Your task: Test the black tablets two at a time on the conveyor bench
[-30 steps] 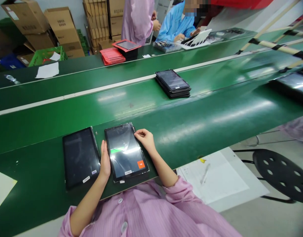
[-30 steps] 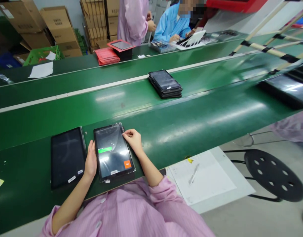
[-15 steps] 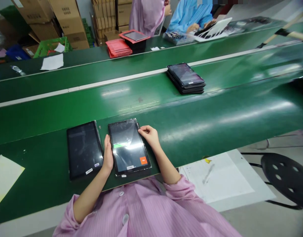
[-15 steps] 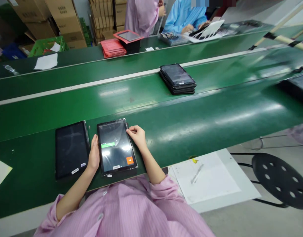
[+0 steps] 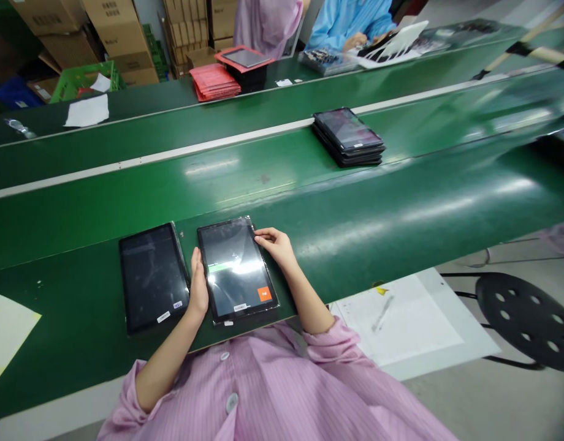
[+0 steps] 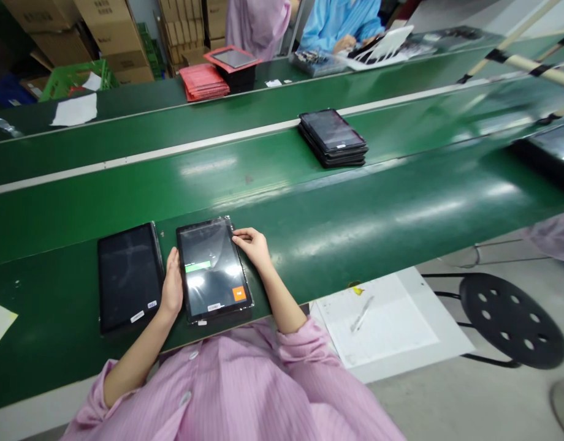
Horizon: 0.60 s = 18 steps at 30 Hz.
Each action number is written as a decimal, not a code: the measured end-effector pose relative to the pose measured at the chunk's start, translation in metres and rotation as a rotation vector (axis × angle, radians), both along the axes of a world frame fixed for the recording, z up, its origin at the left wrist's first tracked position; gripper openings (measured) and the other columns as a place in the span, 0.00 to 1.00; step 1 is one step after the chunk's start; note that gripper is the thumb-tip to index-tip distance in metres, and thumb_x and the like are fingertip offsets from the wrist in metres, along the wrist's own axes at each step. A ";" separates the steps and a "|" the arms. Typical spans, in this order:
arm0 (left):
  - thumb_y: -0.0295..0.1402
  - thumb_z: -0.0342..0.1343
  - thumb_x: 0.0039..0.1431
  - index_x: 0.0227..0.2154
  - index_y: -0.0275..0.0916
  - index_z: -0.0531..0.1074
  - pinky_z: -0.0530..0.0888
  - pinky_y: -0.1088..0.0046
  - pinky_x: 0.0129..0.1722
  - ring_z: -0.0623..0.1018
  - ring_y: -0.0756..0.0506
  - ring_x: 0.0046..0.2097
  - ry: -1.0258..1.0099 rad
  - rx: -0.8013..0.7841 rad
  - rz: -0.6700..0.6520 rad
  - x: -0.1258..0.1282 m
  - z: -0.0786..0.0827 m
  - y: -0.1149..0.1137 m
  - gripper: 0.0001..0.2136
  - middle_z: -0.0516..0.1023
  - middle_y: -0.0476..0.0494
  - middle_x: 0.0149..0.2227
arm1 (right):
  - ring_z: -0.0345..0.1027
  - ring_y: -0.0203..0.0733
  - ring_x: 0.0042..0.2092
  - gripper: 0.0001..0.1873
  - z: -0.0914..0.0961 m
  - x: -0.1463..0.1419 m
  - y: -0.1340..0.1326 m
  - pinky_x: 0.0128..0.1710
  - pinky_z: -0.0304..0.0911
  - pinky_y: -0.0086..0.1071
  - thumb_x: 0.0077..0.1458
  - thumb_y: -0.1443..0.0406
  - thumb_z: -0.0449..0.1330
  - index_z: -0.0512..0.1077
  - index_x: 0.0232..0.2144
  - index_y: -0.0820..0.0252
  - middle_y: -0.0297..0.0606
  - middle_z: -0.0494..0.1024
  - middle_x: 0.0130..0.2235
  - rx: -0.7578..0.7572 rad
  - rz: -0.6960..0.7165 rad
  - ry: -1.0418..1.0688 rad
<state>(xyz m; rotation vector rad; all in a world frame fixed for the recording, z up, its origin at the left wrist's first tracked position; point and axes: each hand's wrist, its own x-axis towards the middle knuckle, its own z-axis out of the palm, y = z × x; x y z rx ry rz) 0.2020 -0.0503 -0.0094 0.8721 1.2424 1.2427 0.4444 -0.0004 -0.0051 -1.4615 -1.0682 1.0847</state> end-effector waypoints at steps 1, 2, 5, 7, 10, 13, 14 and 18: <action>0.48 0.45 0.69 0.68 0.44 0.56 0.51 0.66 0.70 0.54 0.46 0.71 0.005 -0.001 0.006 0.000 0.000 0.000 0.28 0.52 0.43 0.72 | 0.75 0.48 0.39 0.17 0.000 0.000 0.000 0.45 0.71 0.43 0.43 0.55 0.68 0.78 0.34 0.58 0.42 0.82 0.38 0.001 -0.002 -0.005; 0.48 0.45 0.69 0.68 0.44 0.56 0.51 0.66 0.70 0.54 0.46 0.71 0.007 -0.002 0.011 0.001 0.000 0.000 0.28 0.52 0.43 0.72 | 0.75 0.47 0.39 0.17 -0.001 0.000 0.001 0.45 0.71 0.43 0.42 0.55 0.68 0.78 0.34 0.58 0.42 0.82 0.37 0.003 -0.004 -0.011; 0.48 0.45 0.69 0.68 0.43 0.56 0.50 0.67 0.71 0.53 0.46 0.72 -0.005 0.004 0.012 0.001 -0.001 -0.001 0.28 0.51 0.43 0.72 | 0.73 0.47 0.38 0.17 -0.001 0.001 0.002 0.44 0.70 0.43 0.42 0.55 0.67 0.77 0.34 0.58 0.42 0.81 0.37 0.003 0.004 -0.037; 0.47 0.45 0.69 0.68 0.43 0.56 0.49 0.67 0.71 0.53 0.46 0.72 -0.011 0.007 0.005 0.001 -0.003 -0.001 0.28 0.51 0.43 0.72 | 0.72 0.47 0.38 0.17 -0.001 0.001 0.002 0.44 0.70 0.42 0.43 0.55 0.67 0.77 0.34 0.58 0.42 0.80 0.37 0.001 0.020 -0.045; 0.47 0.46 0.69 0.68 0.43 0.55 0.48 0.67 0.71 0.52 0.46 0.72 -0.010 0.009 0.000 0.000 -0.005 0.000 0.28 0.51 0.43 0.72 | 0.71 0.45 0.40 0.18 -0.003 -0.004 0.001 0.45 0.69 0.41 0.45 0.54 0.65 0.74 0.36 0.57 0.41 0.77 0.39 0.017 0.025 -0.036; 0.47 0.46 0.69 0.68 0.43 0.54 0.48 0.66 0.71 0.52 0.46 0.72 -0.013 0.007 -0.002 0.000 -0.004 0.001 0.28 0.50 0.43 0.72 | 0.68 0.44 0.42 0.24 -0.009 -0.010 0.000 0.48 0.68 0.41 0.50 0.51 0.62 0.70 0.46 0.56 0.40 0.73 0.42 0.065 0.005 -0.066; 0.47 0.46 0.69 0.68 0.43 0.54 0.48 0.66 0.71 0.53 0.46 0.72 -0.013 0.006 -0.001 0.000 -0.004 0.001 0.28 0.50 0.43 0.72 | 0.67 0.45 0.43 0.26 -0.011 -0.012 -0.001 0.50 0.67 0.43 0.52 0.50 0.61 0.67 0.50 0.55 0.40 0.71 0.44 0.081 0.002 -0.098; 0.47 0.45 0.70 0.68 0.43 0.55 0.49 0.66 0.71 0.53 0.46 0.72 -0.010 0.009 0.007 0.001 -0.003 0.001 0.28 0.51 0.43 0.72 | 0.61 0.52 0.52 0.37 -0.014 -0.018 -0.005 0.59 0.58 0.52 0.54 0.48 0.58 0.57 0.61 0.57 0.44 0.63 0.50 0.126 0.074 -0.327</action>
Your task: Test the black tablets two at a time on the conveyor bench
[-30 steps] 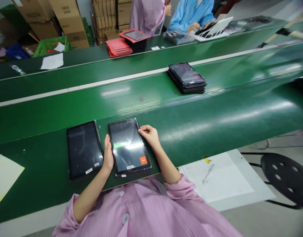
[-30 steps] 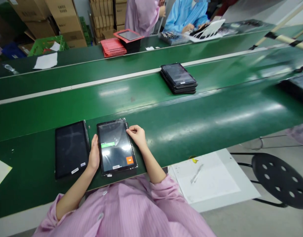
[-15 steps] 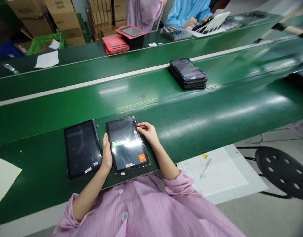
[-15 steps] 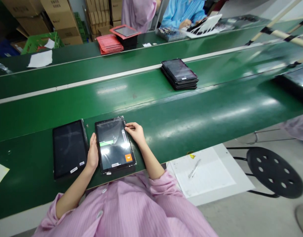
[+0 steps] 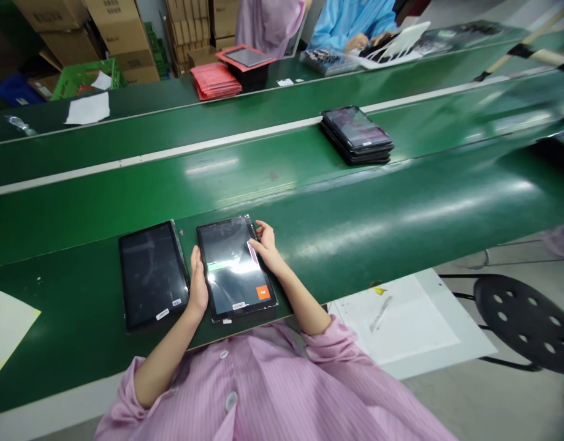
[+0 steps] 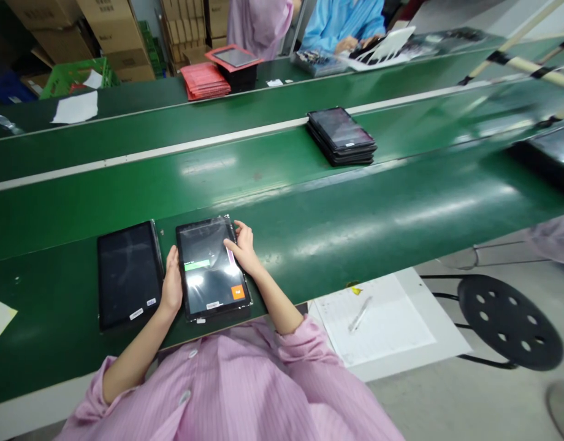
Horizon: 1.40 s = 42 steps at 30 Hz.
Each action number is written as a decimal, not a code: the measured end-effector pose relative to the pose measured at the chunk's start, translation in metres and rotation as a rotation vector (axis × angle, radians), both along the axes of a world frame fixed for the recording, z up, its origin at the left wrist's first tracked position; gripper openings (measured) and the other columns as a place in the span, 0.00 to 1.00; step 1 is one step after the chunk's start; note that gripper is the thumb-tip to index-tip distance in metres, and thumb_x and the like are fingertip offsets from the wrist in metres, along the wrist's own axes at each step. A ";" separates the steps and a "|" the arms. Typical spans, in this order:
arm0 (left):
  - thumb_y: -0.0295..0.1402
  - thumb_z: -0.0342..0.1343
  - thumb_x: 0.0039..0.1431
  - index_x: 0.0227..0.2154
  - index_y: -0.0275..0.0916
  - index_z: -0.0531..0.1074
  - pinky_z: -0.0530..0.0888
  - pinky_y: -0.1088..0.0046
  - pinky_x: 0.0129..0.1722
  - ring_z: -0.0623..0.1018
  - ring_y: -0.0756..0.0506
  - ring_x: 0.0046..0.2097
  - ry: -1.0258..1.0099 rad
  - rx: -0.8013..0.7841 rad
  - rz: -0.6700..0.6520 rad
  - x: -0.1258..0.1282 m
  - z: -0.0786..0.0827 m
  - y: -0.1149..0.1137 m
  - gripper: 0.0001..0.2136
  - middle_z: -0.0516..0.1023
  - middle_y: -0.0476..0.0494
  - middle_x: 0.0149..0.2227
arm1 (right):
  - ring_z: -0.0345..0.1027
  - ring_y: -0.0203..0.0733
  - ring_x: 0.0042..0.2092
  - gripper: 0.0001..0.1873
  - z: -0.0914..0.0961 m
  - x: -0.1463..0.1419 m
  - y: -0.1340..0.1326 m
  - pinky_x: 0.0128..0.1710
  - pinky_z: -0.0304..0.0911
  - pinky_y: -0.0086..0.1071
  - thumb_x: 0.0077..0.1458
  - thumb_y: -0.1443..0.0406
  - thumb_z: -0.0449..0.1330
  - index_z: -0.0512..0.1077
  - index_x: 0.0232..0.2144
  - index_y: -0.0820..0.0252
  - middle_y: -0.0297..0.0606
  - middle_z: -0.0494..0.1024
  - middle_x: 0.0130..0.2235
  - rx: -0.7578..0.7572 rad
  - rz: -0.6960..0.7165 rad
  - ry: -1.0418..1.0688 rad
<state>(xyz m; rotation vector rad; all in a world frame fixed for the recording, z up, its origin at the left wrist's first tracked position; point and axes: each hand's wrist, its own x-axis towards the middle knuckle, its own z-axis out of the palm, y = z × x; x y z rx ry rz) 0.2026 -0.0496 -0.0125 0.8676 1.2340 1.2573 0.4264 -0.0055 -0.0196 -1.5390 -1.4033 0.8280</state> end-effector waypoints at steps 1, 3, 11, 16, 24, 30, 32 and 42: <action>0.47 0.45 0.70 0.68 0.43 0.55 0.49 0.66 0.71 0.53 0.46 0.72 -0.004 0.002 -0.002 0.000 0.000 0.000 0.28 0.51 0.43 0.72 | 0.59 0.55 0.54 0.41 0.001 -0.001 -0.001 0.60 0.56 0.54 0.52 0.48 0.60 0.55 0.63 0.58 0.46 0.62 0.51 0.002 0.034 -0.063; 0.47 0.45 0.69 0.68 0.44 0.55 0.50 0.65 0.71 0.52 0.46 0.72 -0.017 0.000 -0.009 0.000 0.000 0.000 0.28 0.51 0.43 0.72 | 0.56 0.58 0.56 0.49 0.003 -0.001 -0.004 0.60 0.53 0.57 0.48 0.47 0.63 0.50 0.65 0.59 0.49 0.59 0.54 0.006 0.101 -0.161; 0.40 0.51 0.66 0.68 0.44 0.52 0.57 0.62 0.68 0.58 0.43 0.70 -0.078 -0.060 0.021 0.002 0.013 -0.001 0.29 0.56 0.40 0.70 | 0.59 0.54 0.53 0.49 0.006 0.002 -0.004 0.58 0.59 0.52 0.47 0.49 0.64 0.52 0.64 0.60 0.48 0.61 0.52 0.059 0.090 -0.069; 0.28 0.51 0.57 0.65 0.43 0.56 0.60 0.61 0.67 0.64 0.42 0.68 -0.088 -0.065 0.071 0.005 0.019 0.000 0.31 0.60 0.37 0.69 | 0.66 0.46 0.44 0.20 0.011 0.008 0.006 0.51 0.65 0.43 0.62 0.55 0.51 0.71 0.50 0.57 0.41 0.69 0.41 0.049 -0.020 0.039; 0.33 0.68 0.48 0.68 0.45 0.41 0.55 0.55 0.68 0.59 0.37 0.69 0.259 0.100 -0.090 0.010 0.020 -0.003 0.50 0.53 0.31 0.70 | 0.67 0.41 0.36 0.19 0.007 0.007 0.015 0.41 0.68 0.39 0.53 0.58 0.59 0.75 0.46 0.57 0.38 0.69 0.38 0.025 -0.059 0.106; 0.46 0.64 0.56 0.67 0.45 0.42 0.54 0.54 0.69 0.58 0.37 0.70 0.243 0.087 -0.102 0.010 0.016 -0.004 0.44 0.49 0.30 0.71 | 0.68 0.42 0.35 0.17 0.001 0.008 0.016 0.40 0.69 0.39 0.50 0.57 0.61 0.75 0.42 0.57 0.37 0.71 0.36 0.019 -0.104 0.154; 0.46 0.62 0.58 0.67 0.45 0.42 0.54 0.55 0.69 0.58 0.37 0.70 0.218 0.078 -0.098 0.010 0.013 -0.003 0.42 0.49 0.31 0.71 | 0.68 0.42 0.35 0.16 0.001 0.008 0.015 0.42 0.68 0.40 0.50 0.57 0.61 0.75 0.40 0.56 0.37 0.72 0.36 0.030 -0.096 0.152; 0.42 0.59 0.59 0.67 0.45 0.44 0.53 0.56 0.69 0.55 0.39 0.71 0.093 0.002 -0.059 0.008 0.006 0.000 0.38 0.48 0.33 0.72 | 0.70 0.46 0.43 0.23 0.007 0.014 0.006 0.50 0.67 0.45 0.54 0.53 0.59 0.72 0.49 0.57 0.41 0.73 0.41 -0.026 -0.037 0.179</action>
